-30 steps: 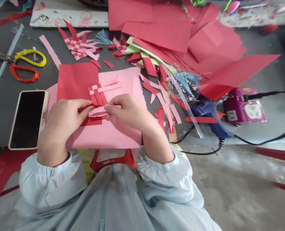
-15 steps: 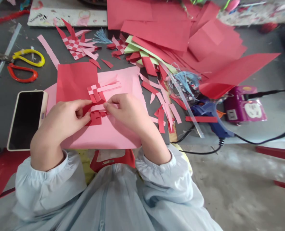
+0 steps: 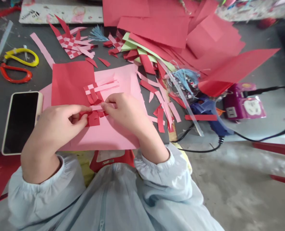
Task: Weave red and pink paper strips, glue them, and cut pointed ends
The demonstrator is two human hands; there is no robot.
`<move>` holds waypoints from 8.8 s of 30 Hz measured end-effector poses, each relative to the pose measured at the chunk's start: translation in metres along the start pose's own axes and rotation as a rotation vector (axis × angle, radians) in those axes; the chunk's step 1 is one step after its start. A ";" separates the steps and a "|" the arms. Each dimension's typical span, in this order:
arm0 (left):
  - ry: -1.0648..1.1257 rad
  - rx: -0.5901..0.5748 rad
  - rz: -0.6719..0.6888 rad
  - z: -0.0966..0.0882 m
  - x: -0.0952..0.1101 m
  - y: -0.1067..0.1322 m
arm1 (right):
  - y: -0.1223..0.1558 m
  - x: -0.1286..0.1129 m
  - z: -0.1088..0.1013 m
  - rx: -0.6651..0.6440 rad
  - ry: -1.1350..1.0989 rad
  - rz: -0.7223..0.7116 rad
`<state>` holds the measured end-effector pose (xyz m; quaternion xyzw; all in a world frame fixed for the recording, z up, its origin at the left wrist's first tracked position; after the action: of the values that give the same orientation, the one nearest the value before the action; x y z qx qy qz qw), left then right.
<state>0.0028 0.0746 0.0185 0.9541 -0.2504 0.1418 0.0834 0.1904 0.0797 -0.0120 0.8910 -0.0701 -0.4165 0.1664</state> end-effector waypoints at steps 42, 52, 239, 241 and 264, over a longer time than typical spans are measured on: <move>-0.073 0.192 0.250 0.014 0.019 0.013 | -0.008 -0.001 0.003 0.062 -0.073 -0.037; -0.245 0.130 0.171 0.029 0.027 0.021 | -0.010 0.000 0.004 0.082 -0.068 -0.060; -0.084 0.207 -0.172 0.047 0.047 0.012 | -0.006 0.006 0.001 0.272 -0.149 -0.083; -0.066 0.206 -0.174 0.046 0.047 0.012 | -0.008 0.007 0.001 0.256 -0.189 -0.065; -0.257 0.078 -0.151 0.052 0.057 0.007 | -0.008 0.005 0.005 0.180 -0.175 -0.086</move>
<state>0.0587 0.0305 -0.0124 0.9830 -0.1810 0.0213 0.0238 0.1895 0.0849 -0.0213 0.8647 -0.0830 -0.4916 0.0608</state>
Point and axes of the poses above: each hand's wrist, its own y-axis away from the middle knuckle, its own z-axis out of the palm, x = y × z, the point moved 2 cm from there along -y, towards the middle knuckle, and after that the axes turned 13 degrees about z, right-handed, at the moved point
